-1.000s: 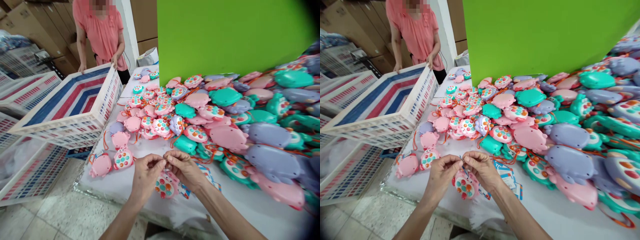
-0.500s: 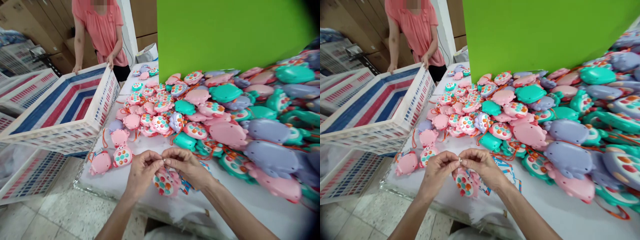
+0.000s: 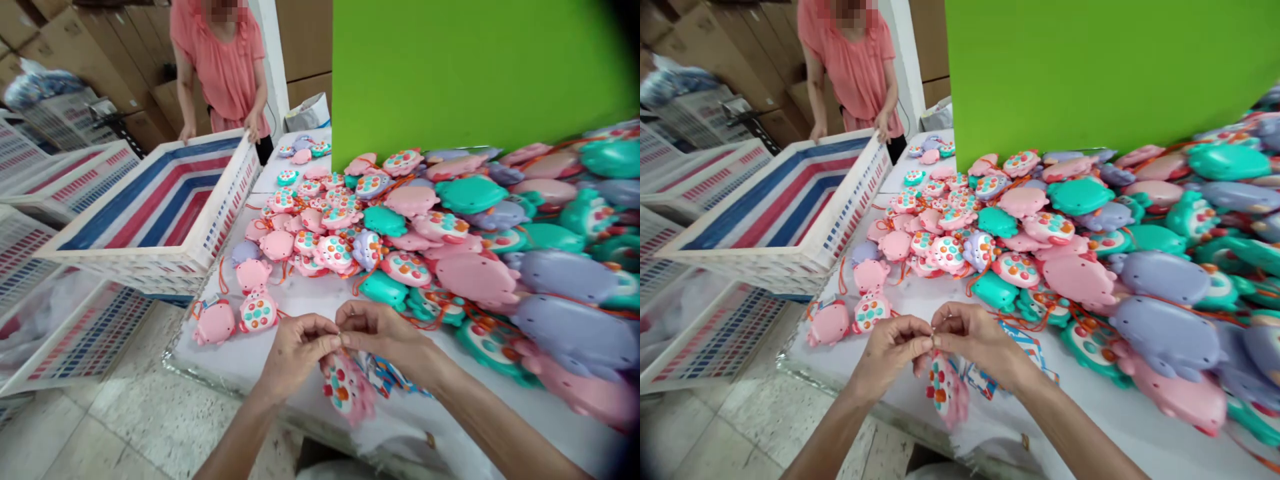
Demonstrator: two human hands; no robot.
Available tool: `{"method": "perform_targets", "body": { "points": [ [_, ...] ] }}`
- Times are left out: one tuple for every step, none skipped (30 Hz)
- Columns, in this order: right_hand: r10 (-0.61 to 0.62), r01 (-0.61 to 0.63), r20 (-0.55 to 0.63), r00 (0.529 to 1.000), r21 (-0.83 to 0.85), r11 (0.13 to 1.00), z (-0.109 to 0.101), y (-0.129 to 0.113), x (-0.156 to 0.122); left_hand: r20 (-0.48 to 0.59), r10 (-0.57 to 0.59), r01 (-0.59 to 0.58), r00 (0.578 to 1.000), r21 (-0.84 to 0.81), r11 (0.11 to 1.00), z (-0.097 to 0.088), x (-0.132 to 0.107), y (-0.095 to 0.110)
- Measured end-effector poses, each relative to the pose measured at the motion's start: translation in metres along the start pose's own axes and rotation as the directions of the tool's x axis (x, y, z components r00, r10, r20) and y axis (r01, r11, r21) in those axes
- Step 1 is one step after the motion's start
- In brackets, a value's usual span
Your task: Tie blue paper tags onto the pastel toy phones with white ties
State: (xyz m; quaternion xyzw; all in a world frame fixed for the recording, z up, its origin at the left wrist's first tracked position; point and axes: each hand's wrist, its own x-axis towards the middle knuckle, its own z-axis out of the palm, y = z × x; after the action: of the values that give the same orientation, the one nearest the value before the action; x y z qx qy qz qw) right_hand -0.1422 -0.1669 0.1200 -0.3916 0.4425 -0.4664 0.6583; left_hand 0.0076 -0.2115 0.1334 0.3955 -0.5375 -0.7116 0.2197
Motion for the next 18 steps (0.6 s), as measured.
{"method": "perform_targets", "body": {
  "points": [
    [-0.025, 0.025, -0.018, 1.000, -0.016, 1.000, 0.004, -0.003, -0.001, -0.002, 0.001, -0.001, 1.000, -0.001, 1.000, -0.002, -0.004, 0.005],
    [-0.056, 0.055, -0.038, 0.998, -0.035, 0.998, 0.008, -0.007, -0.002, 0.001, -0.002, 0.002, 1.000, -0.009, 1.000, -0.005, -0.009, 0.013],
    [-0.092, 0.088, -0.066, 0.994, -0.060, 0.994, 0.011, -0.011, -0.004, -0.006, -0.003, 0.002, 1.000, -0.017, 1.000, -0.010, -0.014, 0.022],
    [-0.130, 0.121, -0.103, 0.986, -0.093, 0.988, 0.013, -0.015, -0.006, -0.029, 0.009, -0.009, 1.000, -0.019, 1.000, -0.016, -0.021, 0.035],
    [-0.164, 0.146, -0.143, 0.976, -0.126, 0.981, 0.013, -0.018, -0.008, -0.074, 0.037, -0.037, 0.997, -0.010, 0.999, -0.024, -0.028, 0.050],
    [-0.185, 0.158, -0.182, 0.966, -0.156, 0.975, 0.013, -0.020, -0.010, -0.147, 0.093, -0.092, 0.985, 0.015, 0.996, -0.034, -0.033, 0.068],
    [-0.192, 0.156, -0.216, 0.957, -0.174, 0.972, 0.012, -0.020, -0.012, -0.234, 0.179, -0.167, 0.956, 0.070, 0.983, -0.046, -0.037, 0.087],
    [-0.185, 0.144, -0.233, 0.955, -0.181, 0.973, 0.010, -0.018, -0.013, -0.322, 0.290, -0.256, 0.901, 0.143, 0.956, -0.060, -0.039, 0.107],
    [-0.165, 0.123, -0.238, 0.957, -0.181, 0.976, 0.008, -0.014, -0.014, -0.410, 0.432, -0.364, 0.804, 0.235, 0.901, -0.076, -0.038, 0.127],
    [-0.136, 0.094, -0.239, 0.962, -0.177, 0.980, 0.006, -0.009, -0.015, -0.469, 0.557, -0.446, 0.686, 0.334, 0.830, -0.094, -0.033, 0.146],
    [-0.101, 0.060, -0.236, 0.967, -0.172, 0.983, 0.005, -0.003, -0.016, -0.481, 0.651, -0.488, 0.588, 0.430, 0.759, -0.112, -0.026, 0.163],
    [-0.065, 0.026, -0.234, 0.970, -0.166, 0.986, 0.004, 0.003, -0.017, -0.484, 0.713, -0.493, 0.508, 0.516, 0.701, -0.132, -0.017, 0.177],
    [-0.033, -0.006, -0.234, 0.972, -0.162, 0.987, 0.004, 0.010, -0.019, -0.509, 0.745, -0.498, 0.431, 0.554, 0.667, -0.152, -0.005, 0.188],
    [-0.005, -0.036, -0.239, 0.971, -0.164, 0.986, 0.004, 0.016, -0.020, -0.535, 0.746, -0.472, 0.396, 0.578, 0.665, -0.172, 0.007, 0.197],
    [0.018, -0.063, -0.253, 0.967, -0.171, 0.983, 0.003, 0.022, -0.022, -0.590, 0.715, -0.340, 0.375, 0.630, 0.698, -0.191, 0.020, 0.202],
    [0.036, -0.086, -0.267, 0.963, -0.180, 0.980, 0.003, 0.027, -0.024, -0.619, 0.698, -0.278, 0.359, 0.643, 0.713, -0.208, 0.032, 0.205],
    [0.046, -0.103, -0.285, 0.957, -0.191, 0.976, 0.002, 0.031, -0.027, -0.641, 0.687, -0.235, 0.343, 0.649, 0.723, -0.225, 0.043, 0.206],
    [0.055, -0.119, -0.304, 0.951, -0.196, 0.973, 0.000, 0.035, -0.030, -0.656, 0.670, -0.185, 0.347, 0.653, 0.735, -0.239, 0.053, 0.205]
  ]
}}
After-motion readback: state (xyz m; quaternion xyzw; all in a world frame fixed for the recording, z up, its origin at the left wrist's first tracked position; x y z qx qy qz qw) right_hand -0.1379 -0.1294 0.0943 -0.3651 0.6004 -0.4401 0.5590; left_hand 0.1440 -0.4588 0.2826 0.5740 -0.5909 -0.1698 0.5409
